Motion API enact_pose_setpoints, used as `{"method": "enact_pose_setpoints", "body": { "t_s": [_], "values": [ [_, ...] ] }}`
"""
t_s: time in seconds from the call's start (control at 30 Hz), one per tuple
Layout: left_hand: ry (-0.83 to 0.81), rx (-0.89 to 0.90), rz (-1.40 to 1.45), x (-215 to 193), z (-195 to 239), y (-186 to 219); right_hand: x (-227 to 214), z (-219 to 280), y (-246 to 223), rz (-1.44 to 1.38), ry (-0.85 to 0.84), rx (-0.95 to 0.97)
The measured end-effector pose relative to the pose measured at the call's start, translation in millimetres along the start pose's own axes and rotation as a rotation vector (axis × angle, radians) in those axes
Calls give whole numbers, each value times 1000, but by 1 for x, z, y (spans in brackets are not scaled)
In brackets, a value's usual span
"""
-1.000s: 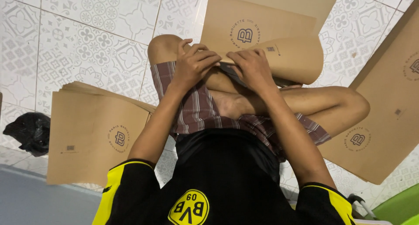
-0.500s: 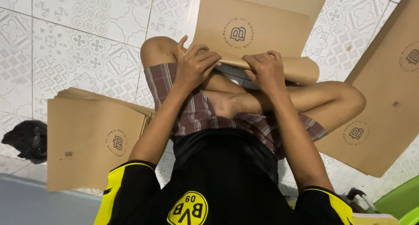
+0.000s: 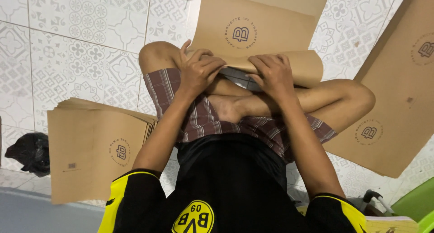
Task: The person folds a flat brown paper bag into shape, then uses a small brush to apply glue from a white container along the bottom seam. They press the glued edges together to seal the bag and smooth it out.
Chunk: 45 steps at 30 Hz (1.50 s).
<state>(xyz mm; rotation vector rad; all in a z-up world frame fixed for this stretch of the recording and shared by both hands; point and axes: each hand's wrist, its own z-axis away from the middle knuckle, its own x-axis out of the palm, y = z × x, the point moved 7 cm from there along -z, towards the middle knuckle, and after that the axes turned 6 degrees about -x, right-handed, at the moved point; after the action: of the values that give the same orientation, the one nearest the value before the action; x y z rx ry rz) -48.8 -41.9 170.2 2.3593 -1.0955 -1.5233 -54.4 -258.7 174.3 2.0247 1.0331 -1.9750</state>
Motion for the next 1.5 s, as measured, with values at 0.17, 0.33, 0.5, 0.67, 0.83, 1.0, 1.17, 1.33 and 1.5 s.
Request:
{"method": "enact_pose_setpoints", "body": {
  "t_s": [0.17,0.33,0.5,0.67,0.83,1.0,1.17,1.33,1.5],
  "values": [
    [-52,7,-7,-7,-17,33,12,13,11,19,3,23],
    [-22,14,-1,23,-2,29,20,21,15,3,27,3],
    [-35,54,-19,24,-9,40,14,24,16,36,77,-7],
    [-34,75,-14,33,-8,42,3,23,14,39,77,10],
    [-59,77,-32,41,-11,49,9,38,32,50,44,59],
    [-48,114,3,55,-7,58,17,44,32,37,53,57],
    [-76,99,17,50,-18,71,3,47,33,44,75,81],
    [-76,122,43,51,-22,83,-7,50,32,11,91,60],
    [-103,106,26,48,-31,88,0,74,60,50,90,121]
  ]
}}
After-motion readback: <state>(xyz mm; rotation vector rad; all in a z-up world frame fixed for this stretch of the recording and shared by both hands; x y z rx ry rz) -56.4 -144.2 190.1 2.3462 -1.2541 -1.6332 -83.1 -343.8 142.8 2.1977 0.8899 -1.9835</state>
